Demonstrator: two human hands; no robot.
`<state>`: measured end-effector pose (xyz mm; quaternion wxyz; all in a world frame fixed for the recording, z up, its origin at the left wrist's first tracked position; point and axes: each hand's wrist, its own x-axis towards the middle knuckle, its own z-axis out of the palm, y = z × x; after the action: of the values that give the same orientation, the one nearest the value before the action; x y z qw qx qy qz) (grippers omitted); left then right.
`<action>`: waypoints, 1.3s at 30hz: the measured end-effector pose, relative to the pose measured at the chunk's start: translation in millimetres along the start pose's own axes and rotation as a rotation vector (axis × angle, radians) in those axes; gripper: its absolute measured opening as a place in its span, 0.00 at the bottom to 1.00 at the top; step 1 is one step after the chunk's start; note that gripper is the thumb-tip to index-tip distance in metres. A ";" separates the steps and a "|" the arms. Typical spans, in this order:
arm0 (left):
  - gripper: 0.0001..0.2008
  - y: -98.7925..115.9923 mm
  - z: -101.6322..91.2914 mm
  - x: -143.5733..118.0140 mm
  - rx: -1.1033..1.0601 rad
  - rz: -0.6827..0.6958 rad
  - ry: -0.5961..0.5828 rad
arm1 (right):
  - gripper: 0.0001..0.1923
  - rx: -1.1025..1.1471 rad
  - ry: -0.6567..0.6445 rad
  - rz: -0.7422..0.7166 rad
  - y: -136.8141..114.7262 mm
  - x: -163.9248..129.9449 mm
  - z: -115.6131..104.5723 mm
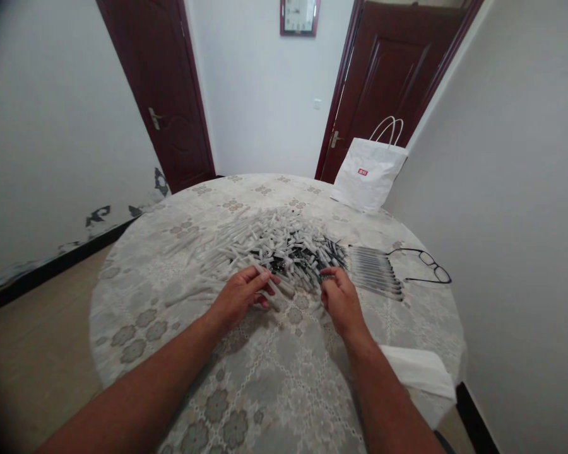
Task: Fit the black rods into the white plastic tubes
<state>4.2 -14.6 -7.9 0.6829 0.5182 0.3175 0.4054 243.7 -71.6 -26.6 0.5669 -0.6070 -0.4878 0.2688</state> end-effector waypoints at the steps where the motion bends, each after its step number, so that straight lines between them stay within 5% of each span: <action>1: 0.18 0.9 0.8 -0.8 -0.019 -0.014 -0.015 | 0.12 0.093 -0.072 0.073 -4.0 -4.0 5.0; 4: 0.19 3.2 2.6 -2.4 -0.042 -0.034 -0.053 | 0.08 0.154 -0.314 0.155 -15.7 -15.5 19.4; 9: 0.20 3.7 3.0 -3.0 0.000 -0.015 -0.077 | 0.09 0.082 -0.584 0.022 -22.3 -26.6 36.2; 15: 0.19 1.7 2.6 -2.3 -0.035 -0.010 -0.025 | 0.20 0.200 -0.527 0.090 -17.9 -26.5 39.0; 21: 0.21 -3.5 0.4 -1.8 -0.016 -0.044 -0.071 | 0.31 0.209 -0.678 0.048 -13.9 -26.2 36.6; 27: 0.20 -3.1 0.1 -1.1 -0.101 -0.048 -0.023 | 0.25 0.213 -0.641 0.014 -10.1 -27.6 37.4; 32: 0.18 -1.5 2.4 -2.4 -0.128 -0.061 -0.078 | 0.14 0.192 -0.749 0.001 -20.5 -29.1 29.4; 39: 0.15 -3.9 4.9 -3.0 -0.218 -0.069 -0.114 | 0.10 0.137 -0.761 -0.067 -30.3 -30.4 23.2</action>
<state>7.9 -20.0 -10.4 0.7656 0.4519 0.2500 0.3837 203.0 -92.5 -9.6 0.3929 -0.4084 -0.6636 0.4883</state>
